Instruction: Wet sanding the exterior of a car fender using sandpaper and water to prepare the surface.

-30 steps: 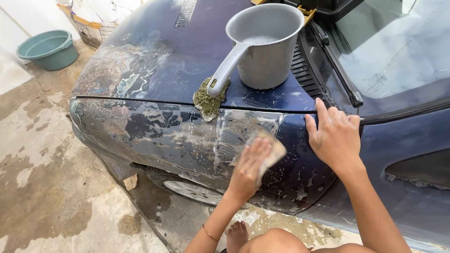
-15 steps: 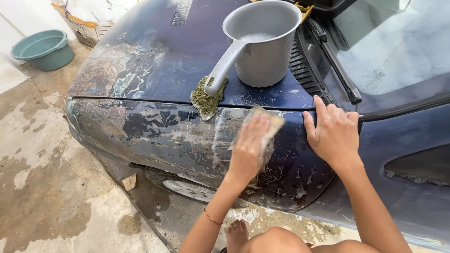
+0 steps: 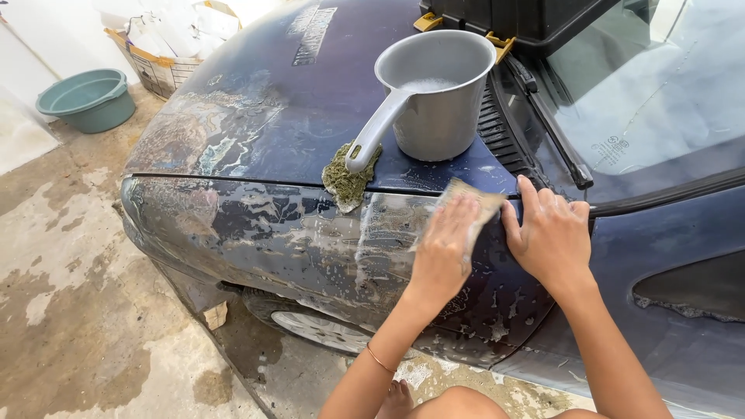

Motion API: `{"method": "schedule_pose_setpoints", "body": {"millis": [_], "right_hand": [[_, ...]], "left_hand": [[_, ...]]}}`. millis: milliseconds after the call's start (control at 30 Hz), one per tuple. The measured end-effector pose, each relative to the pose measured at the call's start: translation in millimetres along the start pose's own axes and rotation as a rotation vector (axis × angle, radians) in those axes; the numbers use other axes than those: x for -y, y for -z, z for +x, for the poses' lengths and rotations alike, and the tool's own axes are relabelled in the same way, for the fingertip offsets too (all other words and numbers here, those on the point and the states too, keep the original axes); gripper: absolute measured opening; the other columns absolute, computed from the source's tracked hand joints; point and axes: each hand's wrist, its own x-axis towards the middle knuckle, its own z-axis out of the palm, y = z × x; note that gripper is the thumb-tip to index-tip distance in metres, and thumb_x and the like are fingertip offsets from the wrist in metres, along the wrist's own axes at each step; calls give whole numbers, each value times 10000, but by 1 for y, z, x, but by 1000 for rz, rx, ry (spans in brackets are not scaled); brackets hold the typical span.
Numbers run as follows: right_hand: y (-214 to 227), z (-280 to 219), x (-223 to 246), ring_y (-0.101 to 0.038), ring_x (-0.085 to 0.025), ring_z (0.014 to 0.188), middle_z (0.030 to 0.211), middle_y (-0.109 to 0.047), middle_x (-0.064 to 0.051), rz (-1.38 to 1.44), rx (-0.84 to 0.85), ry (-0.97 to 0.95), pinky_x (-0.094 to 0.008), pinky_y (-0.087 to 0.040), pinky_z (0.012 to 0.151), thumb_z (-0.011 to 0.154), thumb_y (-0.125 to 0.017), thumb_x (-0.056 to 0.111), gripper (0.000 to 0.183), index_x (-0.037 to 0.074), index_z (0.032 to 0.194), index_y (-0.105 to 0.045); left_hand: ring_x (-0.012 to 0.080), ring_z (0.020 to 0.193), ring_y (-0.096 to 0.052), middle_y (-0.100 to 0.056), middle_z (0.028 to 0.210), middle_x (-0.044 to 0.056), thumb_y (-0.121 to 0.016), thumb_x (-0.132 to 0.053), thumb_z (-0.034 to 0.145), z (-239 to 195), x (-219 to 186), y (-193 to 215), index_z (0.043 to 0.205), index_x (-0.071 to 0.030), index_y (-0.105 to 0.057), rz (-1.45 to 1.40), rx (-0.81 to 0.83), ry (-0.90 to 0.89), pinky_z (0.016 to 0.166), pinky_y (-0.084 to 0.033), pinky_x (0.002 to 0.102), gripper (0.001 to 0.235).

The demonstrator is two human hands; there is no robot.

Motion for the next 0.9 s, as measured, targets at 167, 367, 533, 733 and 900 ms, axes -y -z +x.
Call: {"method": "schedule_pose_setpoints", "body": {"millis": [167, 367, 533, 733, 900], "right_hand": [[-3, 2, 0, -714, -246, 766, 773, -648, -44, 28, -28, -6, -406, -450, 817, 1071, -410, 519, 560, 140, 1404, -654], [-12, -1, -4, -709, -237, 764, 773, -638, -36, 2, -120, 16, -398, -439, 794, 1038, -477, 486, 517, 150, 1384, -662], [-13, -6, -4, -708, -244, 793, 794, -632, -48, -26, -127, 44, -400, -429, 802, 1007, -506, 467, 541, 147, 1417, -659], [-8, -3, -5, -730, -255, 823, 809, -649, -58, 30, -69, 15, -402, -414, 825, 1093, -419, 534, 566, 130, 1412, -654], [-8, -1, -11, -725, -281, 773, 778, -664, -64, 72, -58, 65, -429, -443, 793, 1093, -446, 553, 587, 117, 1410, -678]], "left_hand": [[305, 1424, -357, -466, 1480, 184, -512, 97, 864, 19, 54, 20, 1426, -14, -454, 206, -74, 336, 1228, -164, 444, 575], [273, 1449, -335, -469, 1484, 157, -466, -22, 954, 12, 12, 4, 1427, -58, -463, 107, 27, 126, 1240, -152, 434, 475], [257, 1467, -327, -459, 1507, 136, -458, -42, 982, 0, 22, -4, 1440, -83, -457, 119, 137, -31, 1255, -189, 427, 460], [295, 1422, -375, -496, 1463, 175, -501, -34, 975, 11, 66, 2, 1405, -19, -492, 197, -129, 202, 1215, -215, 445, 430], [301, 1422, -395, -525, 1445, 167, -436, -62, 991, -3, 37, 3, 1392, -50, -518, 114, 19, -184, 1214, -253, 460, 410]]}}
